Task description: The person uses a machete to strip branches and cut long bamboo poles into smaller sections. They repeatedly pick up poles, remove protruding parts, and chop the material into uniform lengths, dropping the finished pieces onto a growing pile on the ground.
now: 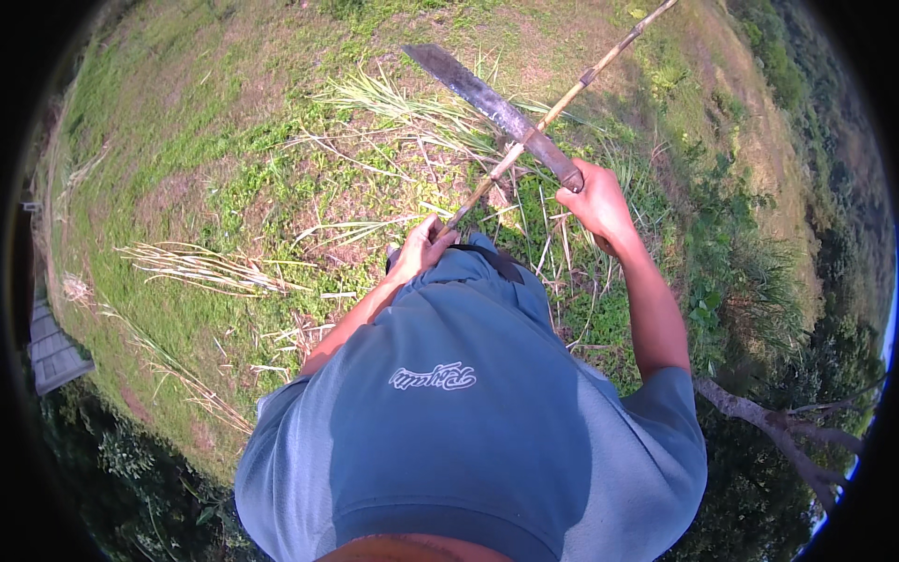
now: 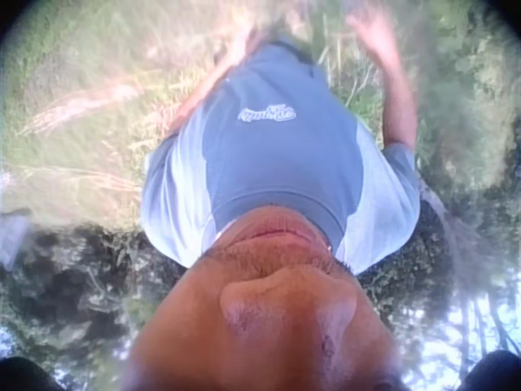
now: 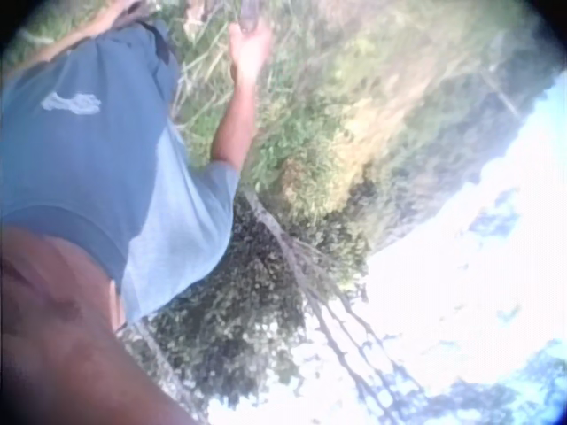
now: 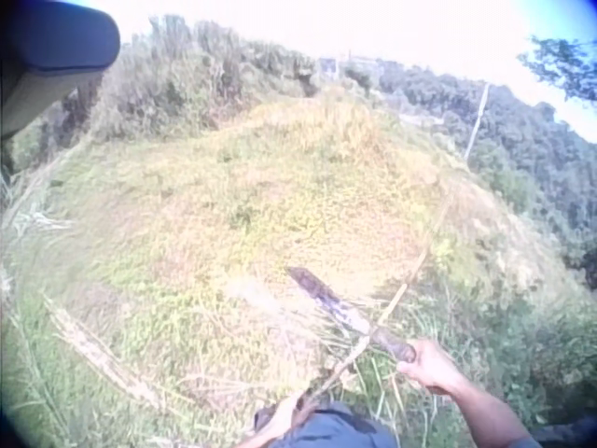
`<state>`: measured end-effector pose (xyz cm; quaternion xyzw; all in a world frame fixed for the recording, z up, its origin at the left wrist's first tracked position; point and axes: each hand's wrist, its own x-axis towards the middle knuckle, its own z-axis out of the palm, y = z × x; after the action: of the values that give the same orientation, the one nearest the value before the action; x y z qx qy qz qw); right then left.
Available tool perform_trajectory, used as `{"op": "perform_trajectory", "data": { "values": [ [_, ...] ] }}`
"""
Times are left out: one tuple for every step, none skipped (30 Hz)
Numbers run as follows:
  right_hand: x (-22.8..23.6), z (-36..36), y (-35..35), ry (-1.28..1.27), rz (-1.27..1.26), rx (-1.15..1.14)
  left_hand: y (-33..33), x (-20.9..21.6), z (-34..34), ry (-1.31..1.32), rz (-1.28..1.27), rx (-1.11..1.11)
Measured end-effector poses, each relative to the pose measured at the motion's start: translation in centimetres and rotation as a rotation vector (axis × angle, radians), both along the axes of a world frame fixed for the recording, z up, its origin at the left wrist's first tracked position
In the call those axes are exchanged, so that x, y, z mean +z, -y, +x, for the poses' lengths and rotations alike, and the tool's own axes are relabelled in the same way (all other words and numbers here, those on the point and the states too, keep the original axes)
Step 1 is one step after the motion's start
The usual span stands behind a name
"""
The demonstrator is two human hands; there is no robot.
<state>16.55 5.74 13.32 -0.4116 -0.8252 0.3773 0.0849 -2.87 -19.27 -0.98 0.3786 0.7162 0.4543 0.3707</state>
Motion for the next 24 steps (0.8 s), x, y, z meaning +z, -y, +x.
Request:
{"op": "perform_trajectory", "data": {
  "values": [
    [0.3, -0.1, 0.1, 0.032, -0.006, 0.007, 0.2, -0.2, 0.1, -0.003, 0.002, 0.009],
    [0.6, -0.1, 0.2, 0.064, -0.013, 0.014, 0.3, -0.3, 0.3, -0.007, 0.003, 0.018],
    [0.5, -0.2, -0.9, -0.008, 0.047, -0.016, 0.4, -0.4, 0.4, -0.010, 0.005, 0.028],
    [1.0, -0.2, -1.9, -0.063, 0.040, -0.087, 0.4, 0.5, 0.5, 0.014, 0.012, 0.037],
    [1.7, -0.5, -2.8, -0.122, 0.042, -0.155, 0.5, 0.4, 0.6, 0.010, 0.014, 0.050],
    [1.7, -0.7, -2.9, -0.128, 0.034, -0.180, 0.7, 0.3, 0.7, 0.006, 0.017, 0.063],
    [1.9, -1.1, -3.2, -0.138, 0.031, -0.196, 0.6, 0.1, 0.7, -0.001, 0.026, 0.083],
    [2.1, -1.5, -3.4, -0.149, 0.028, -0.213, 0.5, -0.3, 0.7, -0.023, 0.087, 0.106],
    [1.4, -1.6, -2.7, -0.128, 0.049, -0.164, 0.3, -0.6, 0.8, -0.010, 0.109, 0.132],
    [0.3, -1.6, -1.2, -0.154, 0.099, -0.071, 0.0, -0.2, 0.9, 0.005, 0.126, 0.152],
    [-0.6, -1.7, 0.5, -0.033, 0.060, 0.005, -0.1, 0.0, 1.0, 0.022, 0.142, 0.174],
    [-1.8, -1.8, 2.3, 0.025, 0.004, 0.071, 0.0, -0.3, 1.2, 0.028, 0.145, 0.181],
    [-1.6, -2.1, 4.1, 0.052, -0.012, 0.130, 0.0, -0.8, 1.2, 0.033, 0.150, 0.187],
    [-1.7, -2.3, 4.9, 0.070, -0.017, 0.145, -0.2, -1.1, 1.1, 0.035, 0.159, 0.195],
    [-1.9, -2.5, 5.1, 0.088, -0.021, 0.158, -0.6, -1.4, 0.9, 0.049, 0.171, 0.177],
    [-1.7, -2.7, 4.9, 0.075, -0.020, 0.129, -0.3, -1.8, 0.8, 0.063, 0.171, 0.162],
    [-2.0, -2.8, 3.9, 0.047, 0.021, 0.112, 0.0, -2.3, 0.8, 0.078, 0.169, 0.140],
    [-2.1, -2.9, 3.2, -0.056, 0.018, 0.038, 0.3, -2.7, 0.8, 0.126, 0.196, 0.132],
    [-1.3, -3.1, 2.5, -0.158, 0.020, -0.035, 0.5, -2.7, 0.9, 0.151, 0.179, 0.126],
    [-0.8, -3.2, 1.7, -0.156, 0.062, -0.062, 0.4, -2.2, 0.9, 0.178, 0.164, 0.116],
    [-0.5, -3.1, 1.2, -0.153, 0.105, -0.089, 0.3, -1.7, 0.9, 0.206, 0.150, 0.106],
    [-0.9, -2.8, 1.1, -0.182, 0.122, -0.081, 0.1, -1.1, 0.8, 0.199, 0.154, 0.081],
    [-1.4, -2.5, 1.8, -0.143, 0.060, -0.082, 0.0, -0.6, 0.7, 0.191, 0.157, 0.057],
    [-1.9, -2.4, 3.0, -0.115, 0.042, -0.041, -0.2, -0.2, 0.5, 0.182, 0.161, 0.033]
  ]
}}
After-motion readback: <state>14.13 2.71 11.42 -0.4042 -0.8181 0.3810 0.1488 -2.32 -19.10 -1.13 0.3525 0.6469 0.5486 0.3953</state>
